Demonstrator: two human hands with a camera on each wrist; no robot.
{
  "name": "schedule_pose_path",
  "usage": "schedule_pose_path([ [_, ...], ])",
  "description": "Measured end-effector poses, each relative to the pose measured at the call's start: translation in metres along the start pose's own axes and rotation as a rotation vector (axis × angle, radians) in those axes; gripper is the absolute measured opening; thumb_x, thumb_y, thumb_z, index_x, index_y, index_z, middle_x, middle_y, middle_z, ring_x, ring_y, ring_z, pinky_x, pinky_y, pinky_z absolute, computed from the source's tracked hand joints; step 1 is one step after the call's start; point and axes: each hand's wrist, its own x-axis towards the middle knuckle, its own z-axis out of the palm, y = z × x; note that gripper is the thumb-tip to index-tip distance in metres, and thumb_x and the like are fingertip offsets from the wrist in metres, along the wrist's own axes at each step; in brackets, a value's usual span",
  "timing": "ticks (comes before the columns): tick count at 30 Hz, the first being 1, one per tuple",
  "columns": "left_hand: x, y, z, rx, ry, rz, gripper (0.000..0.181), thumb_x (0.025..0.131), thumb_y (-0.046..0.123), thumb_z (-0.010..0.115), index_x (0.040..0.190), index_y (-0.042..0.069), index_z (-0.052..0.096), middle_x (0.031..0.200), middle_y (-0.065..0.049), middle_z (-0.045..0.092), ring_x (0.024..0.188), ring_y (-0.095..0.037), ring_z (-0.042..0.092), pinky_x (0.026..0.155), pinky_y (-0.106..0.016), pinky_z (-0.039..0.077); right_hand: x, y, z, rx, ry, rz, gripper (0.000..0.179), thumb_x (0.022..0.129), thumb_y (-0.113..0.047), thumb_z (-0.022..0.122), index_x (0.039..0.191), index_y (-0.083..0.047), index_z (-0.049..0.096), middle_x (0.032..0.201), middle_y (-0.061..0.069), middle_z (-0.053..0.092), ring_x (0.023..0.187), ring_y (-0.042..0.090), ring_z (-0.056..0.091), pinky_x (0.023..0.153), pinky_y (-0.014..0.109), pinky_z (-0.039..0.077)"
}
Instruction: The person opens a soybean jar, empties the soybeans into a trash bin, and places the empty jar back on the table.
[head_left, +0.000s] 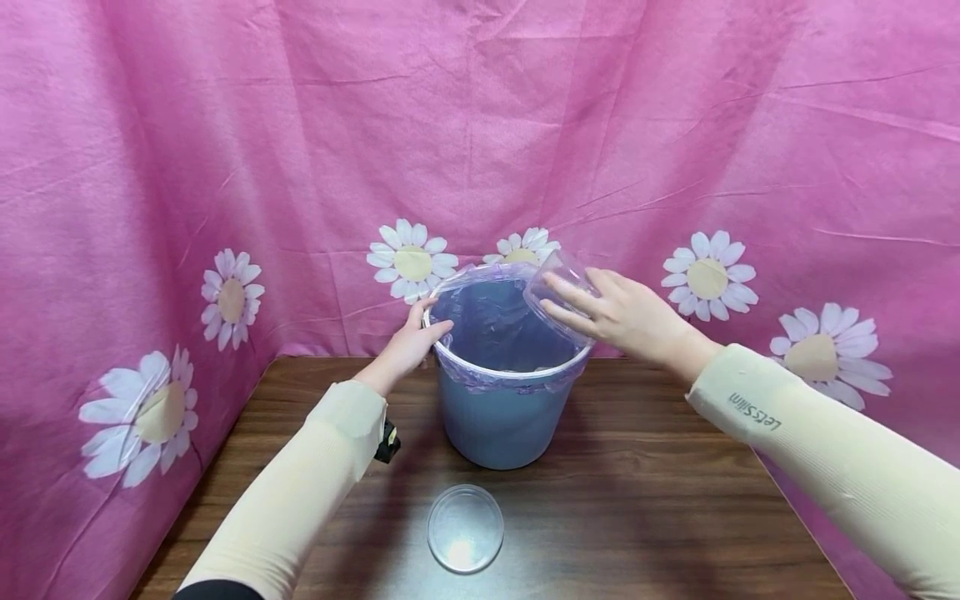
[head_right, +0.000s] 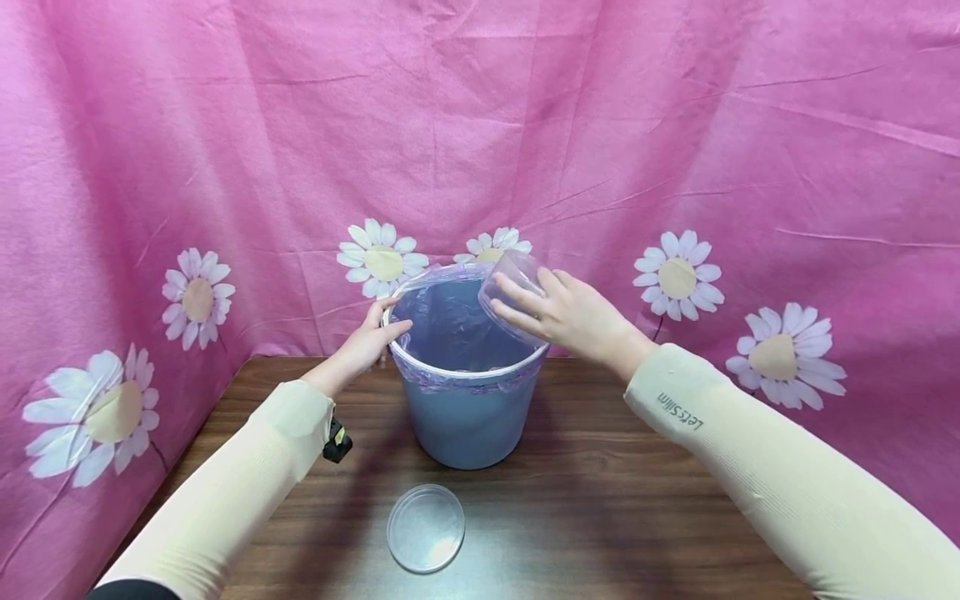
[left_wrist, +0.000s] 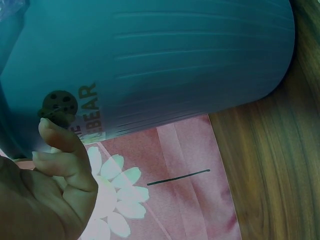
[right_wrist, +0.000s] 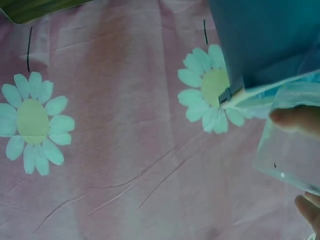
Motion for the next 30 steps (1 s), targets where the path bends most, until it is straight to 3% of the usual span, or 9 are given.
schedule_pose_path([
  [5,-0.001,0.001,0.000,0.006,0.005,-0.003,0.065,0.098,0.040,0.055,0.154,0.027,0.026,0.103,-0.020,0.059,0.049,-0.011,0.040,0.046,-0.024,0.040,-0.001,0.002,-0.005,0.014,0.028,0.099,0.081,0.074,0.018,0.071,0.144,-0.016,0.048,0.152,0.013,0.042,0.100,0.044,0.055,0.083,0.050,0.055],
  [12,-0.001,0.001,0.000,-0.003,0.000,-0.004,0.064,0.098,0.040,0.056,0.153,0.028,0.026,0.095,-0.014,0.056,0.051,-0.011,0.040,0.047,-0.023,0.040,-0.005,-0.003,-0.001,0.058,0.065,0.065,0.073,0.079,0.017,0.065,0.143,-0.014,0.050,0.151,0.016,0.044,0.092,0.041,0.054,0.078,0.047,0.054],
  [15,-0.002,0.001,0.000,-0.004,0.001,-0.007,0.064,0.098,0.039,0.056,0.153,0.028,0.026,0.092,-0.013,0.055,0.051,-0.012,0.041,0.047,-0.023,0.040,-0.008,-0.004,-0.002,0.097,0.068,0.159,0.067,0.082,0.006,0.068,0.144,-0.012,0.049,0.151,0.017,0.045,0.090,0.039,0.057,0.074,0.047,0.055],
  [19,-0.001,0.001,0.001,0.003,-0.001,-0.013,0.065,0.098,0.041,0.055,0.154,0.028,0.025,0.097,-0.017,0.059,0.050,-0.011,0.041,0.047,-0.024,0.040,-0.010,-0.007,-0.005,0.185,0.075,0.335,0.084,0.070,-0.012,0.083,0.144,-0.007,0.046,0.150,0.019,0.044,0.095,0.042,0.058,0.072,0.051,0.056],
  [24,0.000,0.001,-0.001,-0.003,-0.005,-0.012,0.066,0.098,0.041,0.055,0.155,0.029,0.025,0.112,-0.022,0.059,0.051,-0.012,0.041,0.047,-0.024,0.040,-0.014,-0.011,-0.007,0.246,0.085,0.482,0.097,0.061,-0.022,0.092,0.143,-0.003,0.045,0.150,0.021,0.041,0.098,0.046,0.058,0.068,0.054,0.055],
  [30,-0.001,0.000,0.000,-0.004,-0.007,-0.014,0.065,0.098,0.041,0.055,0.154,0.028,0.025,0.077,-0.009,0.052,0.050,-0.011,0.041,0.046,-0.024,0.040,-0.017,-0.018,-0.012,0.363,0.084,0.645,0.107,0.053,-0.020,0.096,0.144,-0.005,0.041,0.153,0.016,0.038,0.099,0.045,0.058,0.076,0.055,0.053],
])
